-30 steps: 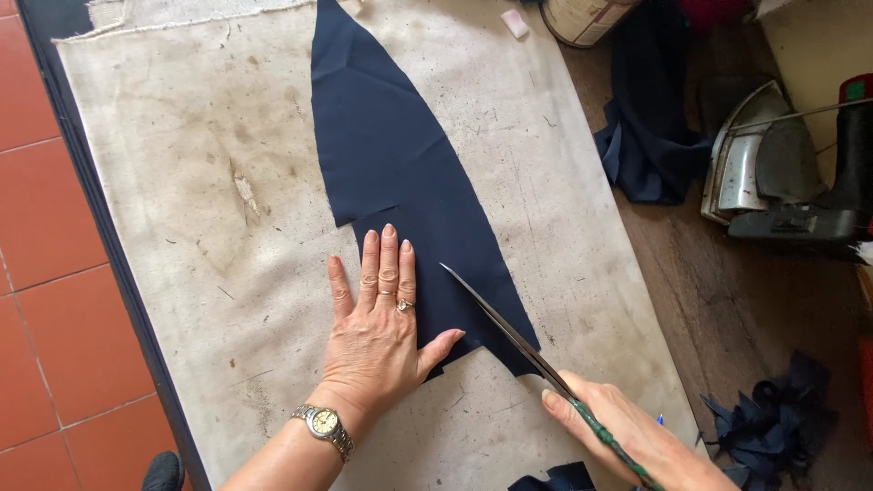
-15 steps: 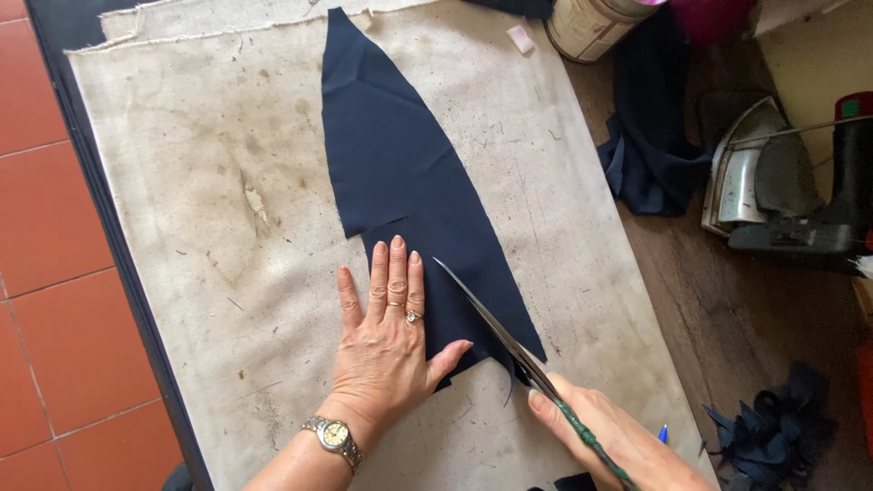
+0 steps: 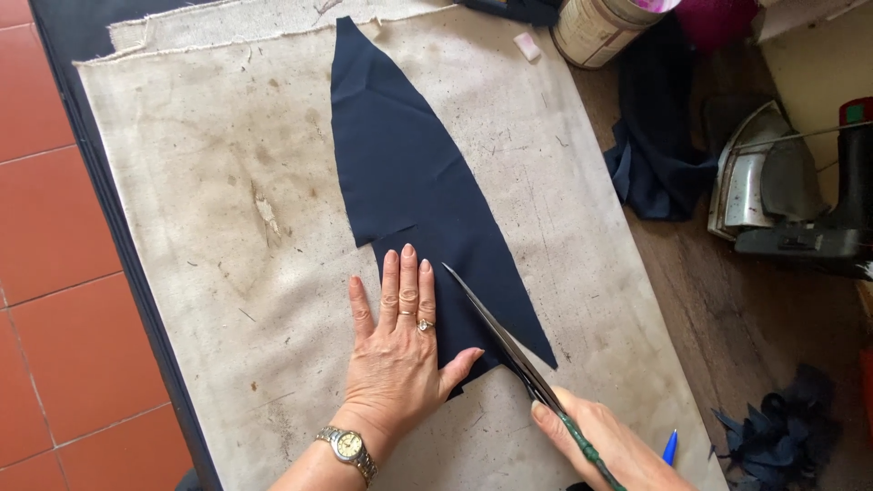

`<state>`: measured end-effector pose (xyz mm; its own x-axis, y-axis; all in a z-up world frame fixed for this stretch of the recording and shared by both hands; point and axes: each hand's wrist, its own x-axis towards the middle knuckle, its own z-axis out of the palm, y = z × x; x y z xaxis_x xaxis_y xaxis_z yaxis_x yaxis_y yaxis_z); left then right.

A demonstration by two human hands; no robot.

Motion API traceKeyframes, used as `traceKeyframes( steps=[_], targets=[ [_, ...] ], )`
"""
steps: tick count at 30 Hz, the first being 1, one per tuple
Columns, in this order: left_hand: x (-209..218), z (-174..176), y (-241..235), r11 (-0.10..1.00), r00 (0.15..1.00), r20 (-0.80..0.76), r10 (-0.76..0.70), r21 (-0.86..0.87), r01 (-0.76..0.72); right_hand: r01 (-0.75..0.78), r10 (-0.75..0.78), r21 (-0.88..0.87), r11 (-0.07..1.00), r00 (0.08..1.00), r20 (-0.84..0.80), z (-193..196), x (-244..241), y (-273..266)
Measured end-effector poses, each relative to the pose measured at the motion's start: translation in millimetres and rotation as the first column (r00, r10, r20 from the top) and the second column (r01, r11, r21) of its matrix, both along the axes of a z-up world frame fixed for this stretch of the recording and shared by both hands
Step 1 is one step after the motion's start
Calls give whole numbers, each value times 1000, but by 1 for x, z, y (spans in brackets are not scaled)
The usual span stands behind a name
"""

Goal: A person uses large tailor's scissors to cut out a pattern piece from dark blue fabric on a padded work table.

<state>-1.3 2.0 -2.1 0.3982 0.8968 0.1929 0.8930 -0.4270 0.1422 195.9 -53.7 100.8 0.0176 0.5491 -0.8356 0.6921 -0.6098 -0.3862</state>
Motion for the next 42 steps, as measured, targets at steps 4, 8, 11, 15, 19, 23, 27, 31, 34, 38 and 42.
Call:
traceKeyframes(
  steps=[4, 8, 11, 15, 19, 23, 27, 31, 34, 38, 42],
  targets=[
    [0, 1, 1, 1000, 1000, 6, 1, 2, -1, -67, 83, -127, 990, 989, 125, 0, -7, 8],
    [0, 0, 1, 1000, 999, 32, 0, 3, 0, -75, 79, -49, 996, 992, 96, -6, -9, 7],
    [0, 0, 0, 1000, 1000, 11, 5, 7, -5, -81, 82, -14, 997, 988, 132, -23, -3, -3],
    [0, -2, 0, 1000, 1000, 25, 6, 0, -6, -101, 95, 17, 995, 974, 206, -37, 2, -13],
    [0, -2, 0, 1000, 1000, 24, 7, 5, -7, -96, 97, -16, 995, 982, 163, -29, 1, -11],
    [0, -1, 0, 1000, 1000, 18, 8, 9, -8, -46, 62, -105, 993, 986, 153, -17, -13, 5],
    [0, -2, 1, 1000, 1000, 23, 7, 12, -7, -51, 72, -126, 991, 983, 168, -20, -22, 14],
    [-1, -3, 0, 1000, 999, 35, 6, 10, -6, -60, 70, -62, 996, 982, 174, -30, -23, 10],
    [-1, -4, 0, 1000, 999, 43, 4, 3, -4, -15, 18, -21, 1000, 989, 148, -27, -27, 12],
    [-1, -3, 1, 1000, 999, 39, 6, 3, -6, 57, -54, -27, 998, 995, 84, -16, -28, 12],
    [-1, -2, 1, 1000, 999, 33, 10, 14, -11, 61, -53, -77, 995, 994, 96, -4, -38, 26]
  ],
)
